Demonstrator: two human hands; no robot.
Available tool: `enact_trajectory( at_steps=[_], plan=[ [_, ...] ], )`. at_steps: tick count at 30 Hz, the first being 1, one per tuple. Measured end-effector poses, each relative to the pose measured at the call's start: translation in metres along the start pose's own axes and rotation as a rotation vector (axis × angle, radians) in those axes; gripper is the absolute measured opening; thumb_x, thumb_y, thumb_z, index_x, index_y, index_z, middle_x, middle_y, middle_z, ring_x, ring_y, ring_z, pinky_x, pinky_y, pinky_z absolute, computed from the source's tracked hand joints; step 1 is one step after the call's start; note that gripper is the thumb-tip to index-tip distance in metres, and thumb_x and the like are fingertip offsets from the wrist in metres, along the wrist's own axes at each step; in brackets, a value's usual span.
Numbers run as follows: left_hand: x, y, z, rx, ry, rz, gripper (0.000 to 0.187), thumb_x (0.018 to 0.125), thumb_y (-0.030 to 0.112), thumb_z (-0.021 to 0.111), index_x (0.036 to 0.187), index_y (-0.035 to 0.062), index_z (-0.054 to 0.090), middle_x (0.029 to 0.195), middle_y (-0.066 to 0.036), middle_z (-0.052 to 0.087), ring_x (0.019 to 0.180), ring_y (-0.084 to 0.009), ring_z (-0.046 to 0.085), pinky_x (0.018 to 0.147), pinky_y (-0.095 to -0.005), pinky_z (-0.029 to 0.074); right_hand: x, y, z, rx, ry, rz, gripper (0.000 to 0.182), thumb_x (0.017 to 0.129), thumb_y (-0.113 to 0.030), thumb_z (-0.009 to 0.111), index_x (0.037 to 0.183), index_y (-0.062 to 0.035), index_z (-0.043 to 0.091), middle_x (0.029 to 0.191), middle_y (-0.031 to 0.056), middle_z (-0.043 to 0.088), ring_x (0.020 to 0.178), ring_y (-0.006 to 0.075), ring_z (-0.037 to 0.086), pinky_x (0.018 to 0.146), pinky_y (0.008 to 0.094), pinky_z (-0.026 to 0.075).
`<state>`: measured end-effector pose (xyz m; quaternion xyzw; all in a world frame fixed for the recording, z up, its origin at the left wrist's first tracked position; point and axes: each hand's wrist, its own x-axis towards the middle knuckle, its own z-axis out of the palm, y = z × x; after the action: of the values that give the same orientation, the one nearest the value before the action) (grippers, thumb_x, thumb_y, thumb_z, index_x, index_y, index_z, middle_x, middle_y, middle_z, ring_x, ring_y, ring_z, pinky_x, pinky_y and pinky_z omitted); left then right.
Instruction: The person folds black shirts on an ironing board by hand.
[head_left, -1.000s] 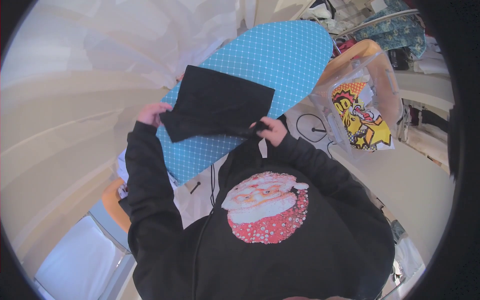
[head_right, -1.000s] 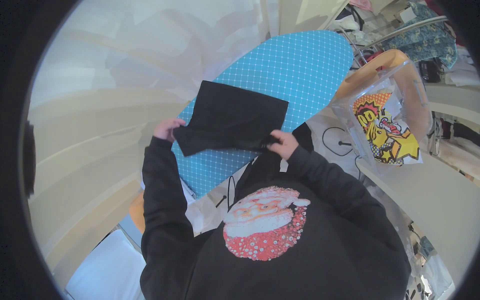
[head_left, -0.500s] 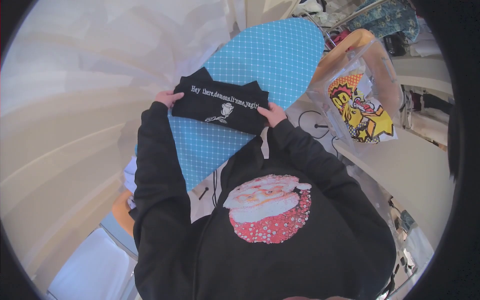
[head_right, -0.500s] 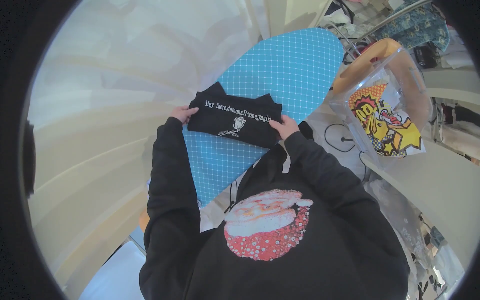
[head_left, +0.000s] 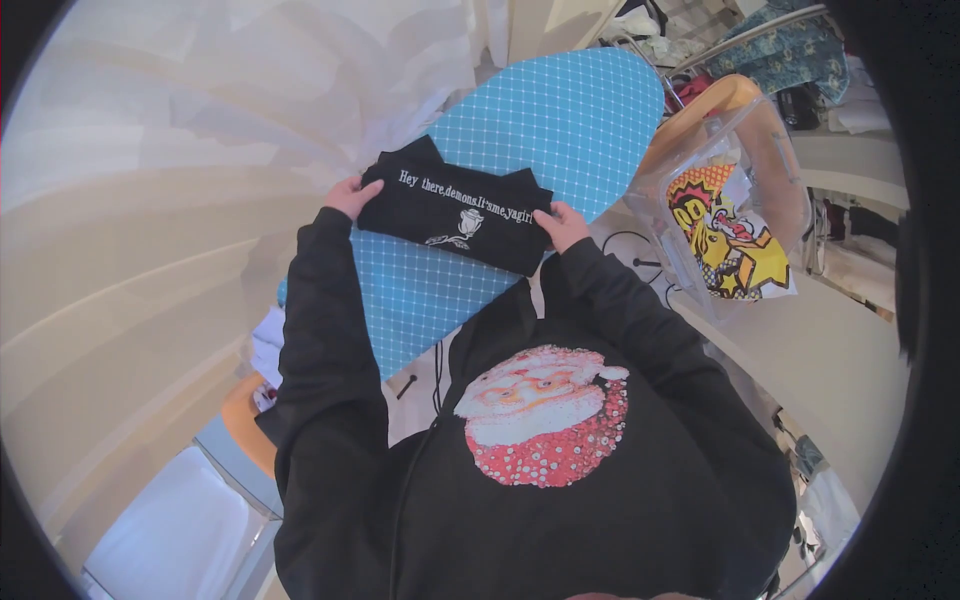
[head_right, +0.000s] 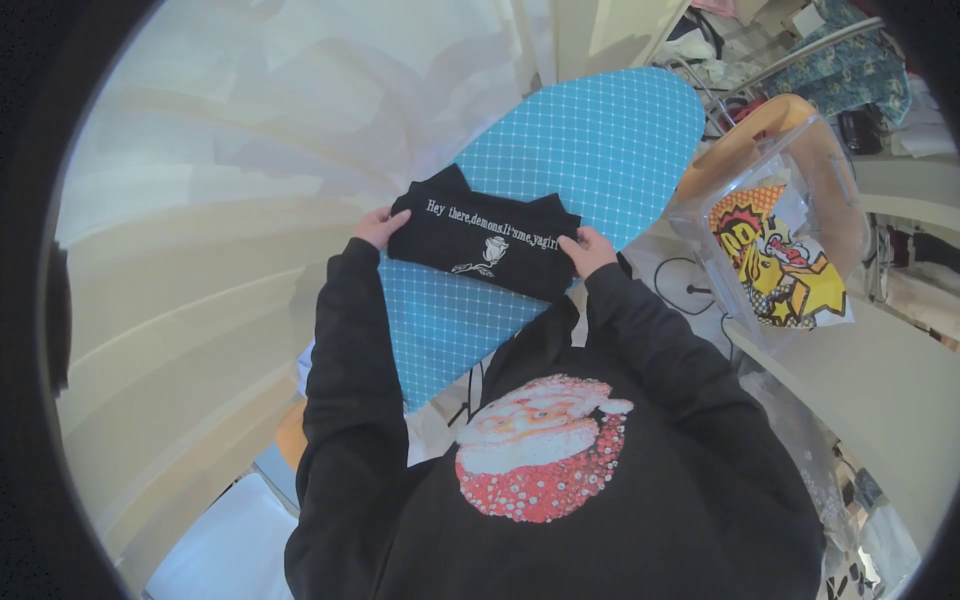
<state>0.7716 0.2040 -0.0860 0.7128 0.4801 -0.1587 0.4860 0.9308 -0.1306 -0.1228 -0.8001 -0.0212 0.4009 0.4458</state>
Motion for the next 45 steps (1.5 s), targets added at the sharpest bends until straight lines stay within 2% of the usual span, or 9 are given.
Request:
enact_trajectory(
  at_steps=[4,7,12,16,22,28,31,36,45],
  plan=[
    [0.015,0.004,0.005,0.045,0.072,0.091,0.029,0.076,0.031,0.057,0.096,0.0109,0.061,0.092,-0.004,0.062,0.087,-0.0173,0.056,0.079,-0.0289,0.041,-0.004,-0.010,-0.004,0.027,-0.101,-0.145,0.025,0.081,-0.023,0.056,0.100,-0.0069,0.056,0.092,0.0041,0.062,0.083,0.0130,0.058,0.073,0.0257,0.046],
    [0.018,-0.003,0.007,-0.190,0.099,0.192,0.027,0.079,0.020,0.055,0.103,0.0091,0.062,0.098,-0.004,0.062,0.091,-0.0160,0.055,0.084,-0.0272,0.041,-0.007,-0.014,-0.008,-0.047,-0.065,-0.256,0.031,0.081,-0.023,0.057,0.109,-0.0097,0.053,0.086,0.0029,0.061,0.078,0.0102,0.056,0.070,0.0253,0.044],
    [0.024,-0.014,0.010,-0.183,0.199,0.102,0.031,0.076,0.021,0.060,0.106,0.0118,0.062,0.098,-0.005,0.062,0.089,-0.0156,0.056,0.085,-0.0263,0.042,-0.002,-0.017,-0.009,-0.209,0.065,-0.095,0.036,0.078,-0.034,0.056,0.105,-0.0096,0.053,0.055,-0.0030,0.045,0.056,0.0103,0.045,0.059,0.0265,0.038],
    [0.021,-0.022,0.010,-0.127,0.192,0.037,0.035,0.072,0.023,0.063,0.106,0.0152,0.061,0.101,-0.004,0.061,0.093,-0.0165,0.055,0.086,-0.0277,0.041,0.001,-0.013,-0.008,-0.271,0.108,-0.091,0.035,0.078,-0.039,0.055,0.098,-0.0093,0.052,0.049,-0.0040,0.041,0.052,0.0116,0.042,0.056,0.0284,0.035],
    [0.001,-0.028,0.015,0.118,0.300,-0.030,0.046,0.069,0.044,0.063,0.098,0.0090,0.058,0.086,-0.007,0.058,0.081,-0.0200,0.056,0.080,-0.0299,0.042,-0.014,-0.029,-0.021,-0.454,0.038,-0.016,0.047,0.076,-0.045,0.057,0.103,-0.0061,0.050,0.066,-0.0010,0.054,0.065,0.0159,0.054,0.062,0.0303,0.040],
    [-0.016,-0.008,0.019,0.149,0.150,-0.069,0.046,0.069,0.042,0.062,0.096,0.0047,0.060,0.091,-0.010,0.062,0.085,-0.0240,0.058,0.078,-0.0334,0.043,-0.020,-0.009,-0.008,-0.242,-0.122,0.185,0.061,0.072,-0.043,0.064,0.113,-0.0032,0.044,0.098,0.0081,0.060,0.078,0.0180,0.059,0.062,0.0287,0.048],
    [-0.011,-0.011,0.020,0.100,0.104,-0.087,0.043,0.070,0.036,0.064,0.098,0.0035,0.061,0.096,-0.011,0.062,0.089,-0.0253,0.057,0.080,-0.0335,0.042,-0.018,0.002,0.006,0.086,-0.135,0.276,0.044,0.073,-0.023,0.068,0.108,-0.0031,0.051,0.101,0.0111,0.060,0.088,0.0231,0.059,0.069,0.0337,0.052],
    [-0.026,-0.022,0.024,-0.225,0.137,0.030,0.040,0.071,0.027,0.064,0.103,0.0030,0.061,0.099,-0.009,0.062,0.090,-0.0216,0.057,0.083,-0.0320,0.043,-0.035,-0.042,0.004,0.111,-0.046,0.115,0.045,0.064,-0.024,0.065,0.104,-0.0028,0.057,0.095,0.0074,0.060,0.083,0.0184,0.056,0.072,0.0301,0.045],
    [-0.118,-0.101,0.070,-0.444,0.427,0.087,0.039,0.072,0.032,0.063,0.098,0.0034,0.059,0.094,-0.009,0.062,0.086,-0.0197,0.056,0.078,-0.0321,0.041,-0.001,-0.052,-0.005,-0.210,-0.122,-0.338,0.012,0.062,-0.017,0.061,0.069,-0.0145,0.051,0.065,-0.0042,0.045,0.061,0.0095,0.042,0.057,0.0243,0.033]
  ],
)
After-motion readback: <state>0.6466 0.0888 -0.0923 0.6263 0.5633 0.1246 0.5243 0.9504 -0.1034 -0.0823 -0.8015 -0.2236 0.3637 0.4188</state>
